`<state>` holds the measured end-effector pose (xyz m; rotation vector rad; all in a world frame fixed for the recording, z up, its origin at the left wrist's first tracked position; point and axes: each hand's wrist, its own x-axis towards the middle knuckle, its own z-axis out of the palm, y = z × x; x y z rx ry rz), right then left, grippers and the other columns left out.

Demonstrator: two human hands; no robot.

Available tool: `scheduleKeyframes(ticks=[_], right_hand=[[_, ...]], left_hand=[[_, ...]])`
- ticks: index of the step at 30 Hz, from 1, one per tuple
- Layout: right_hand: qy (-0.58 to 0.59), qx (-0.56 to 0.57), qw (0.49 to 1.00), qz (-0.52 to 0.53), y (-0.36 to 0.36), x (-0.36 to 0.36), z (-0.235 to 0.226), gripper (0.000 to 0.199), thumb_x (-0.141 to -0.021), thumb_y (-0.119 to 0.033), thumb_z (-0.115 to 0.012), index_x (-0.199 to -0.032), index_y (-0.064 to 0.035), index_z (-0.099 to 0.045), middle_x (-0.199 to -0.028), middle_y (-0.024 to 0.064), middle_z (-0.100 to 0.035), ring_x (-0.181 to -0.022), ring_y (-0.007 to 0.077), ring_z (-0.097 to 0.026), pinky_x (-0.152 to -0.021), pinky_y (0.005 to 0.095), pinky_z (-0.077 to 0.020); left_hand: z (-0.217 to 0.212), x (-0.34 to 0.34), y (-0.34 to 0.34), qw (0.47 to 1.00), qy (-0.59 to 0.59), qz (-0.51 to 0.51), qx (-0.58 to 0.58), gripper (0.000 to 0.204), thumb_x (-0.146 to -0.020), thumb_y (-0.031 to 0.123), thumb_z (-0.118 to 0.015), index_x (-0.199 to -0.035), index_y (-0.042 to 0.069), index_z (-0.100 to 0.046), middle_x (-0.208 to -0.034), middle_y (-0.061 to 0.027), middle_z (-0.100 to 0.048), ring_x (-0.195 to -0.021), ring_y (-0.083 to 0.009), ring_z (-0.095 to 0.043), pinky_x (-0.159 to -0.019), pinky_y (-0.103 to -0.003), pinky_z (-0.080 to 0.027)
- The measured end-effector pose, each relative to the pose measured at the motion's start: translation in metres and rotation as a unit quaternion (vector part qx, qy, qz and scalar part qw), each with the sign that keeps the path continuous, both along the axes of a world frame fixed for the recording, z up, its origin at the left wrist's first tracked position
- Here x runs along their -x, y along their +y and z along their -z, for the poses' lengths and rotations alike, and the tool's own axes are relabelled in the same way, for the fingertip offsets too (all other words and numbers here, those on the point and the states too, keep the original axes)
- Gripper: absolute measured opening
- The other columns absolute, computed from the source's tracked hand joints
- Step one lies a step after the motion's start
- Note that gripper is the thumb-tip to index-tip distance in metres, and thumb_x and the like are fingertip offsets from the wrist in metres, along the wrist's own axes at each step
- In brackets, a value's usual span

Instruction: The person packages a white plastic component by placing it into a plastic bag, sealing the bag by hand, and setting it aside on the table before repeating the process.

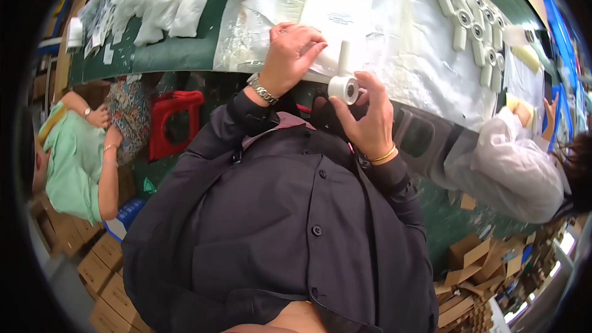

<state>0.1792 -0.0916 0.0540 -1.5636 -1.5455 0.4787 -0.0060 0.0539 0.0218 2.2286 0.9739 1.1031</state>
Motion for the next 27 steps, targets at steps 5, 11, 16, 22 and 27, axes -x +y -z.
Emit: scheduleKeyframes(ticks=[5, 11, 16, 22, 27], right_hand=[[-0.051, 0.025, 0.994, -0.096, -0.003, -0.021, -0.02, 0.071, -0.084, -0.015, -0.091, -0.144, -0.0035, -0.057, -0.108, 0.0109, -0.071, -0.086, 0.0214, -0.067, -0.078, 0.0312, -0.0542], [-0.077, 0.036, 0.988, -0.125, 0.011, -0.023, -0.032, 0.074, -0.084, -0.019, -0.09, -0.148, -0.0044, -0.055, -0.109, 0.0119, -0.071, -0.087, 0.025, -0.068, -0.079, 0.035, -0.0561], [-0.079, 0.061, 0.99, -0.097, 0.024, -0.012, -0.038, 0.078, -0.086, -0.023, -0.089, -0.153, -0.0047, -0.054, -0.109, 0.0129, -0.071, -0.088, 0.0272, -0.069, -0.082, 0.0373, -0.0567], [-0.128, 0.011, 0.989, -0.069, 0.037, -0.009, -0.023, 0.078, -0.088, -0.025, -0.087, -0.156, -0.0051, -0.054, -0.108, 0.0143, -0.07, -0.084, 0.0272, -0.067, -0.08, 0.0375, -0.0556], [-0.084, 0.047, 0.994, -0.052, 0.039, -0.002, -0.026, 0.07, -0.089, -0.023, -0.088, -0.15, -0.004, -0.06, -0.108, 0.0144, -0.071, -0.081, 0.0259, -0.065, -0.077, 0.0379, -0.0544]], left_hand=[[0.0, -0.011, 0.006, 1.0, 0.017, 0.009, 0.01, 0.008, -0.098, 0.021, -0.076, -0.102, 0.014, -0.076, -0.105, 0.0001, -0.078, -0.106, -0.019, -0.07, -0.109, -0.044, -0.035], [-0.013, -0.02, 0.008, 0.999, 0.001, 0.04, -0.01, 0.006, -0.097, 0.017, -0.076, -0.101, 0.014, -0.075, -0.108, 0.0028, -0.077, -0.107, -0.0187, -0.071, -0.108, -0.042, -0.036], [-0.02, -0.018, 0.006, 0.996, 0.008, 0.049, -0.072, 0.008, -0.095, 0.014, -0.077, -0.103, 0.014, -0.075, -0.116, 0.0034, -0.077, -0.111, -0.0191, -0.071, -0.11, -0.042, -0.035], [-0.035, -0.016, -0.001, 0.995, -0.017, 0.059, -0.073, 0.019, -0.091, 0.012, -0.079, -0.11, 0.011, -0.075, -0.124, -0.0004, -0.075, -0.113, -0.02, -0.071, -0.105, -0.041, -0.042], [-0.047, -0.002, -0.029, 0.971, -0.096, -0.058, 0.213, 0.021, -0.093, 0.008, -0.073, -0.114, 0.003, -0.074, -0.107, -0.0072, -0.078, -0.095, -0.017, -0.074, -0.077, -0.035, -0.054]])
